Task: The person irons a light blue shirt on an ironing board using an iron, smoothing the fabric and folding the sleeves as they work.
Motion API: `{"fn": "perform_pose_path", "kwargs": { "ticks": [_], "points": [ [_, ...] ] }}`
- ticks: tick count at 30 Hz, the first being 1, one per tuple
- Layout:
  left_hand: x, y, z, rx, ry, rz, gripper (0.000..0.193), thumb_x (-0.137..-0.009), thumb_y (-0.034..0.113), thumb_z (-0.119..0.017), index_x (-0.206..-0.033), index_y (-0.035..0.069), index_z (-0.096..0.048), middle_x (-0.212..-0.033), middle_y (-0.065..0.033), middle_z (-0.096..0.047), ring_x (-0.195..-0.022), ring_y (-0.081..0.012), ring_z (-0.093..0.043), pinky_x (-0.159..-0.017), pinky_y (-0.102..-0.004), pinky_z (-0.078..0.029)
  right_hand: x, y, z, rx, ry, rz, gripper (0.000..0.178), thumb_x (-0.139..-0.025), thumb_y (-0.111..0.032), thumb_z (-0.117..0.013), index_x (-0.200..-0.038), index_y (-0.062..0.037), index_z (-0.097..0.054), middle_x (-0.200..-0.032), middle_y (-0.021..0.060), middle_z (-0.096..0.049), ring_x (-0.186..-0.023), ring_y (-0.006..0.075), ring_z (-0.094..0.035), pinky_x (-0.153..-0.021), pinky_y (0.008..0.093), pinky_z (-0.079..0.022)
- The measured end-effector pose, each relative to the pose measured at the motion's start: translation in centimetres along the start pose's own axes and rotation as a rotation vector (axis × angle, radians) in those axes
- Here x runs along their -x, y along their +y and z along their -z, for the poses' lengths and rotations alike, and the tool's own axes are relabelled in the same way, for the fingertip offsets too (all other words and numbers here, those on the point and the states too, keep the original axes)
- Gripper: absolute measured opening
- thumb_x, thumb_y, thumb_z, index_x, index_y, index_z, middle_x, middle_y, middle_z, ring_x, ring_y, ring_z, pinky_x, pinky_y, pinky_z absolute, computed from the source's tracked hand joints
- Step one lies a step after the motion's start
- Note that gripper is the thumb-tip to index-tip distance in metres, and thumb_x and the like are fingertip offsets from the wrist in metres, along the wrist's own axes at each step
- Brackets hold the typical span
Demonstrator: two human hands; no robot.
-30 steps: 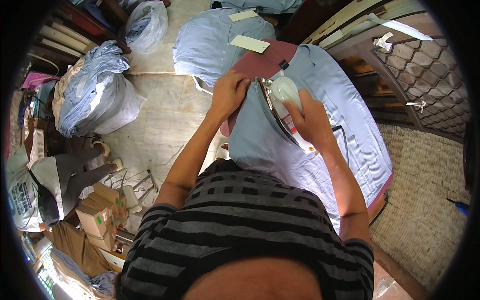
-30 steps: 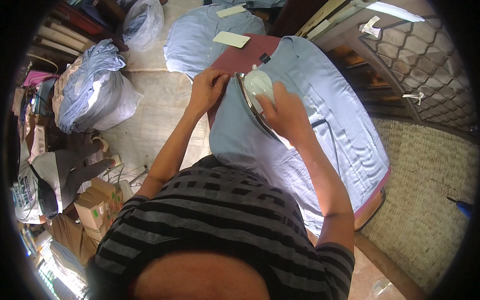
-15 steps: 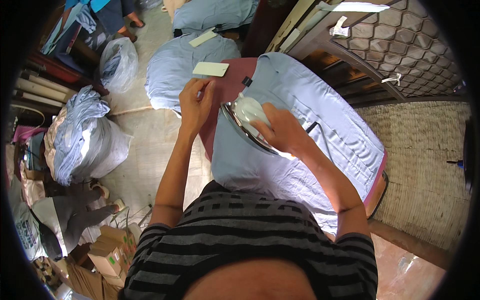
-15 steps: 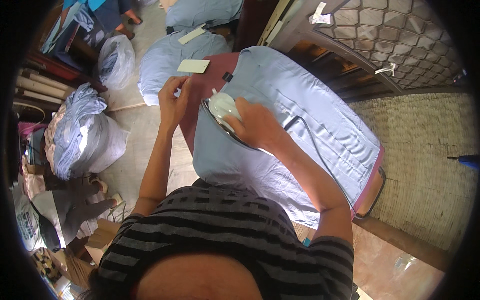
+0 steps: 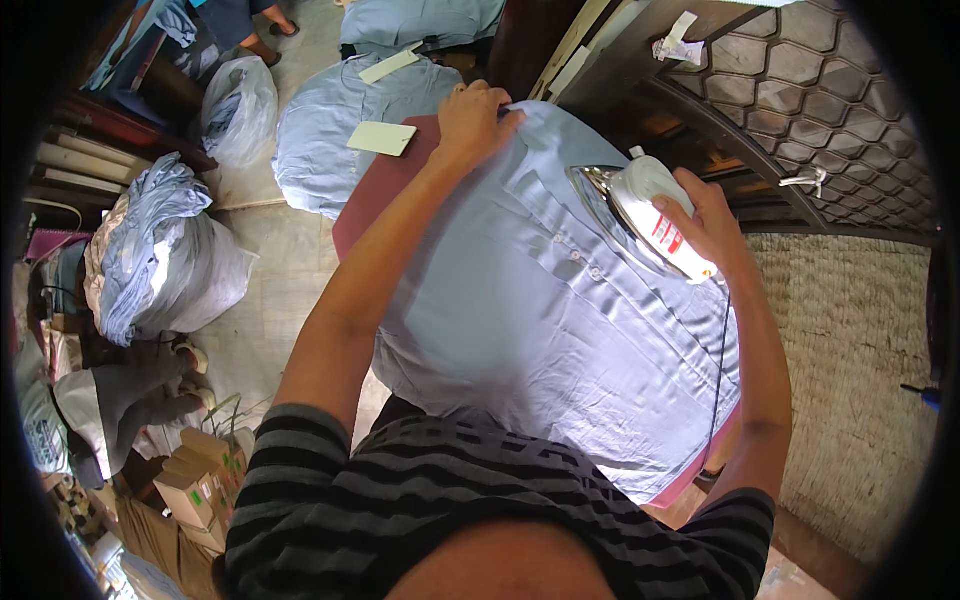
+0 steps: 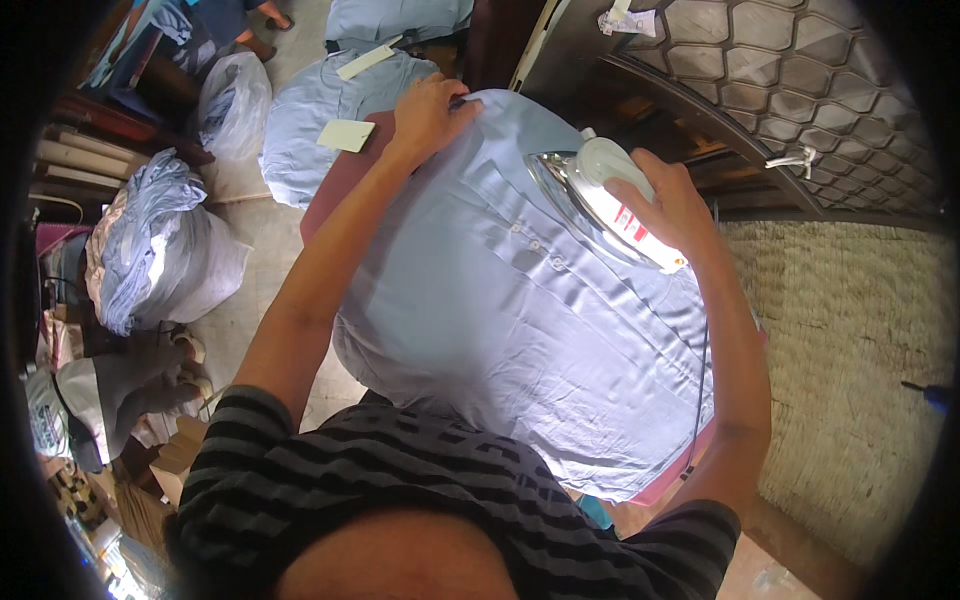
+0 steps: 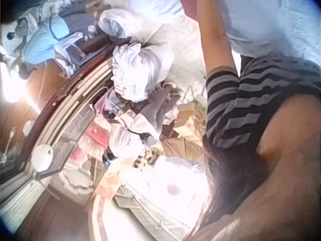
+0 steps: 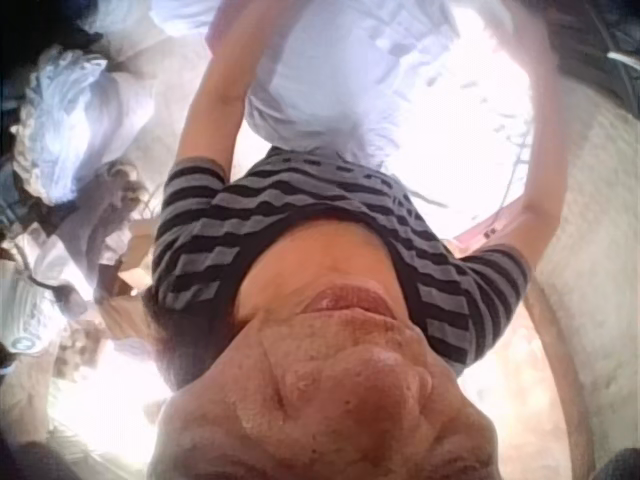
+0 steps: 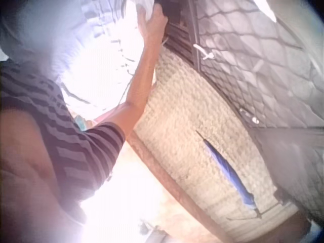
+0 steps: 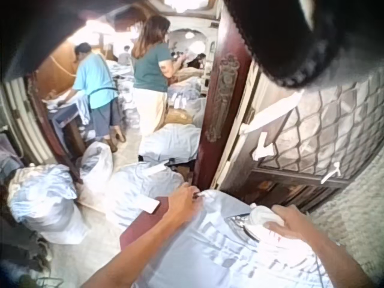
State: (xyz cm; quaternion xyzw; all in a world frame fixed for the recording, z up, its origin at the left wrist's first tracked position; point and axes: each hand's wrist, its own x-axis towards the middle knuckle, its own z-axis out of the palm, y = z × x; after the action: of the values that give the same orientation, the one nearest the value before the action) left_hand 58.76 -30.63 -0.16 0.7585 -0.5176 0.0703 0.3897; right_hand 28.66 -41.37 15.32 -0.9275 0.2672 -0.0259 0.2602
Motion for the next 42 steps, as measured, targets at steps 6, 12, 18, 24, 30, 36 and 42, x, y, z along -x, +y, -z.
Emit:
{"fn": "perform_pose_path", "kwargs": {
  "ticks": [6, 12, 18, 24, 30, 36, 42],
  "points": [
    [-0.5, -0.9, 0.8, 0.158, -0.098, 0.134, 0.027, -0.085, 0.030, -0.072, -0.098, 0.007, -0.074, -0.095, -0.0147, -0.069, -0.094, -0.0325, -0.064, -0.079, -0.0427, -0.050, -5.6, 0.6, -1.6, 0.094, -0.029, 0.259, 0.035, -0.093, -0.034, -0.067, -0.091, -0.0004, -0.058, -0.065, 0.0151, -0.056, -0.055, 0.0219, -0.053, -0.055, 0.0358, -0.043],
    [5.5, 3.6, 4.0, 0.145, -0.010, -0.185, 0.020, -0.085, 0.019, -0.071, -0.100, 0.006, -0.071, -0.106, -0.0133, -0.067, -0.103, -0.0346, -0.061, -0.088, -0.0444, -0.047, -6.2, 1.2, -1.2, -0.076, -0.024, 0.231, 0.035, -0.093, -0.037, -0.067, -0.091, -0.0025, -0.062, -0.066, 0.0119, -0.061, -0.056, 0.0173, -0.058, -0.056, 0.0339, -0.045],
    [13.9, 9.6, 4.0, -0.057, -0.201, -0.257, 0.037, -0.084, 0.018, -0.071, -0.120, 0.011, -0.064, -0.132, -0.0090, -0.058, -0.128, -0.0289, -0.050, -0.102, -0.0520, -0.034, -6.4, 1.0, 0.3, -0.121, -0.055, 0.313, 0.032, -0.095, -0.034, -0.066, -0.093, -0.0028, -0.064, -0.067, 0.0094, -0.061, -0.056, 0.0118, -0.056, -0.055, 0.0308, -0.045],
    [15.9, 12.9, 2.1, -0.011, -0.285, -0.328, 0.038, -0.087, 0.019, -0.067, -0.124, 0.010, -0.061, -0.140, -0.0092, -0.052, -0.134, -0.0320, -0.045, -0.106, -0.0547, -0.032, -8.1, -2.0, 0.6, -0.017, -0.193, 0.387, 0.034, -0.093, -0.034, -0.068, -0.091, -0.0014, -0.062, -0.064, 0.0116, -0.060, -0.054, 0.0154, -0.055, -0.054, 0.0318, -0.044],
    [17.3, 13.6, 1.5, 0.020, -0.341, -0.359, 0.046, -0.088, 0.022, -0.067, -0.132, 0.009, -0.056, -0.147, -0.0124, -0.046, -0.140, -0.0346, -0.038, -0.109, -0.0553, -0.031, -9.3, -3.5, -2.2, 0.048, -0.246, 0.440, 0.034, -0.092, -0.033, -0.069, -0.090, -0.0004, -0.062, -0.064, 0.0158, -0.063, -0.053, 0.0224, -0.061, -0.053, 0.0348, -0.045],
    [17.9, 14.1, 1.4, 0.107, -0.384, -0.340, 0.052, -0.090, 0.024, -0.067, -0.137, 0.009, -0.052, -0.152, -0.0128, -0.040, -0.144, -0.0344, -0.032, -0.111, -0.0555, -0.029, -10.5, -3.8, -3.7, -0.017, -0.222, 0.567, 0.033, -0.092, -0.033, -0.068, -0.093, -0.0002, -0.063, -0.066, 0.0159, -0.064, -0.055, 0.0256, -0.066, -0.053, 0.0345, -0.047],
    [17.9, 13.8, 1.8, 0.032, -0.383, -0.418, 0.051, -0.089, 0.026, -0.067, -0.136, 0.009, -0.054, -0.150, -0.0116, -0.042, -0.142, -0.0318, -0.035, -0.112, -0.0543, -0.029, -9.7, -3.2, -2.9, 0.057, -0.196, 0.546, 0.034, -0.091, -0.033, -0.069, -0.092, 0.0002, -0.062, -0.066, 0.0175, -0.061, -0.053, 0.0265, -0.059, -0.053, 0.0358, -0.043]
  ]
}}
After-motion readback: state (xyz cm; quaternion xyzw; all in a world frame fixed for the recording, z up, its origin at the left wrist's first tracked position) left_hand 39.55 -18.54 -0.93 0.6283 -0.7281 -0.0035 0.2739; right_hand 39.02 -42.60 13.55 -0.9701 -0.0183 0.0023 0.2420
